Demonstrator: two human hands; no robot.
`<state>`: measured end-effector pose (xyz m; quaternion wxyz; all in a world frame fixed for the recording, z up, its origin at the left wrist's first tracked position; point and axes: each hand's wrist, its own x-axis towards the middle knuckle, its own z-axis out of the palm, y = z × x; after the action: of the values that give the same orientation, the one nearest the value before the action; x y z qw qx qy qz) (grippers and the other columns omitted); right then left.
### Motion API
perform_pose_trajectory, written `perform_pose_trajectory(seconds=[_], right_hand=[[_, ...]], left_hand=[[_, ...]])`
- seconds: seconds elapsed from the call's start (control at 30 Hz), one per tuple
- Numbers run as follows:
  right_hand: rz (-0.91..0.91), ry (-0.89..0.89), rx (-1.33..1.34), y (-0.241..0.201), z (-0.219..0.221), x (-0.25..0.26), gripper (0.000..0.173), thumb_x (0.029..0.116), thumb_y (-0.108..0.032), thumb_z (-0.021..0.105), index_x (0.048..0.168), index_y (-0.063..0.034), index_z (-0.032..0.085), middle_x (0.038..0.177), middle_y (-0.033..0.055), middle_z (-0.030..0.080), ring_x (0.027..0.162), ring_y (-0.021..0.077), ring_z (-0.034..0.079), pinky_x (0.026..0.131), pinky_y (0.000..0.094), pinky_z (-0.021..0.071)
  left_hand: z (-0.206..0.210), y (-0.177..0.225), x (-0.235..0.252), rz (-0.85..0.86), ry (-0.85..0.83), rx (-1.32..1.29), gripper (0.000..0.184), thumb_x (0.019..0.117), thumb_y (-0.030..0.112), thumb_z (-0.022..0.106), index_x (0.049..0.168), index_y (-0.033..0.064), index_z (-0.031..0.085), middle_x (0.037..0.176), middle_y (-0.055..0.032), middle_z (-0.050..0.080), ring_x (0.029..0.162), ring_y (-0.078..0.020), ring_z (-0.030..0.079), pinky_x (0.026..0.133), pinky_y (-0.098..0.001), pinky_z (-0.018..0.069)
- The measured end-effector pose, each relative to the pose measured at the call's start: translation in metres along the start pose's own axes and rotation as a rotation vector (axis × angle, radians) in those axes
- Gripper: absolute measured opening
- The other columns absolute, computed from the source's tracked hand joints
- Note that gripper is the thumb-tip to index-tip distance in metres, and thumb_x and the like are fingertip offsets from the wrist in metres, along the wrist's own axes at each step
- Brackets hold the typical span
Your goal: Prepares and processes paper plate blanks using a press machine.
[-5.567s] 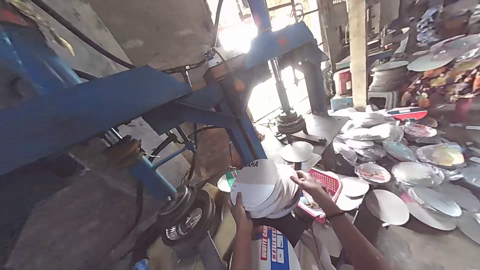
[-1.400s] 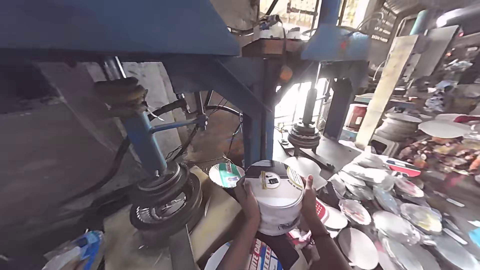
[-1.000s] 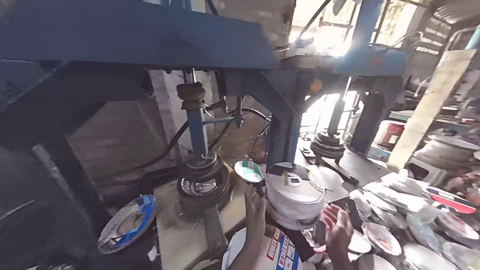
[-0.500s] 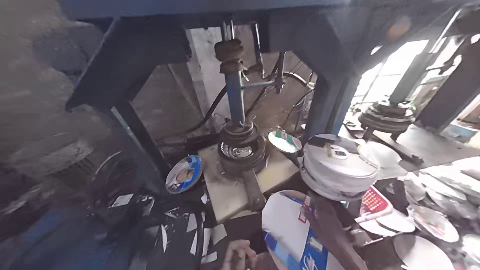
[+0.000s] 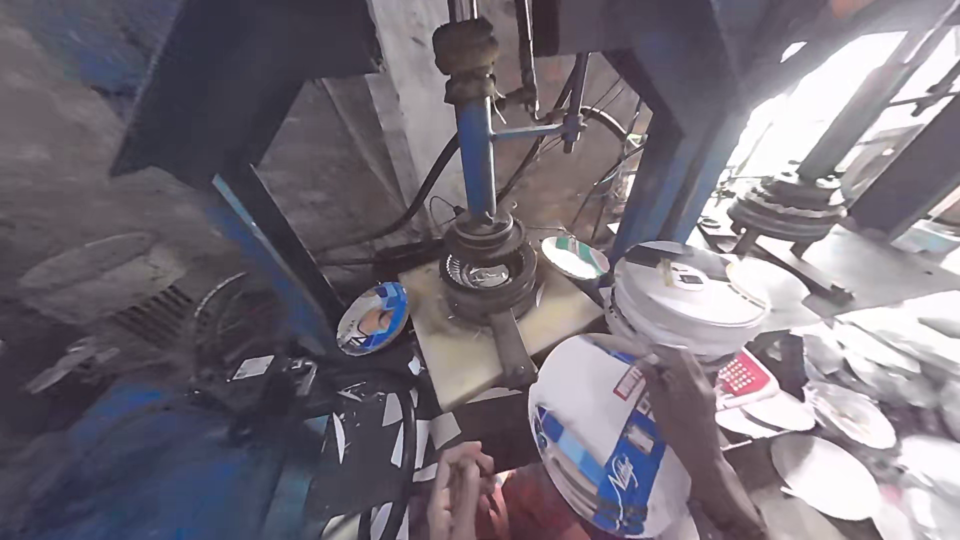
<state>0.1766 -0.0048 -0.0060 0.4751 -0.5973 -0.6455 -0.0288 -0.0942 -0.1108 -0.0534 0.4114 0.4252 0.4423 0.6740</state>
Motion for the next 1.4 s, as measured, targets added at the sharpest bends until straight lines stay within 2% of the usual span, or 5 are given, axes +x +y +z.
perform_pose_trajectory(seconds=[0.17,0.3,0.6,0.83,1.4], right_hand=[[0.024,-0.02,0.312,-0.029,-0.009,-0.026,0.033,0.0944,-0.009,0.06,0.116,0.0148,0.059,0.082,0.0107,0.07,0.069,0.0074,0.066,0.065,0.0261,0.0562],[0.106,-0.206,0.419,-0.026,0.002,-0.028,0.022,0.1012,-0.026,0.055,0.102,-0.0057,0.063,0.062,-0.0064,0.059,0.051,0.0006,0.054,0.048,0.0224,0.047],[0.099,-0.171,0.392,-0.019,0.003,-0.032,0.029,0.1039,-0.028,0.051,0.095,-0.0058,0.067,0.064,-0.0056,0.056,0.053,-0.0012,0.05,0.05,0.0206,0.0448],[-0.111,0.105,0.403,-0.028,0.008,-0.039,0.035,0.0976,-0.021,0.062,0.125,-0.002,0.07,0.118,0.0114,0.07,0.111,0.0046,0.065,0.096,0.0175,0.0518],[0.381,0.028,0.777,0.001,-0.011,-0.024,0.025,0.1063,-0.006,0.037,0.107,-0.015,0.06,0.08,-0.0209,0.064,0.069,-0.0094,0.06,0.065,0.0121,0.0536]], left_hand=[[0.001,0.008,0.001,0.033,-0.212,0.098,0.088,0.0926,0.027,0.07,0.151,-0.013,0.018,0.148,-0.0176,0.047,0.123,-0.0099,0.058,0.094,-0.0278,0.0555],[0.004,0.002,0.009,-0.045,-0.041,0.04,0.071,0.0867,-0.005,0.063,0.148,-0.0064,0.027,0.119,-0.0065,0.059,0.073,-0.0043,0.064,0.064,-0.0226,0.058],[0.005,-0.009,-0.004,-0.149,-0.037,0.054,0.014,0.0911,-0.006,0.059,0.095,0.0071,0.06,0.07,0.01,0.065,0.061,0.0,0.062,0.059,-0.0208,0.0553],[0.03,0.003,0.0,-0.281,0.036,-0.066,0.018,0.0924,-0.005,0.06,0.082,0.009,0.054,0.063,0.0062,0.059,0.051,-0.0015,0.056,0.05,-0.0188,0.0511],[0.04,-0.019,-0.007,-0.094,-0.056,0.054,0.023,0.1065,0.008,0.037,0.101,-0.0026,0.057,0.074,0.0053,0.057,0.061,0.0023,0.056,0.059,-0.0192,0.0524]])
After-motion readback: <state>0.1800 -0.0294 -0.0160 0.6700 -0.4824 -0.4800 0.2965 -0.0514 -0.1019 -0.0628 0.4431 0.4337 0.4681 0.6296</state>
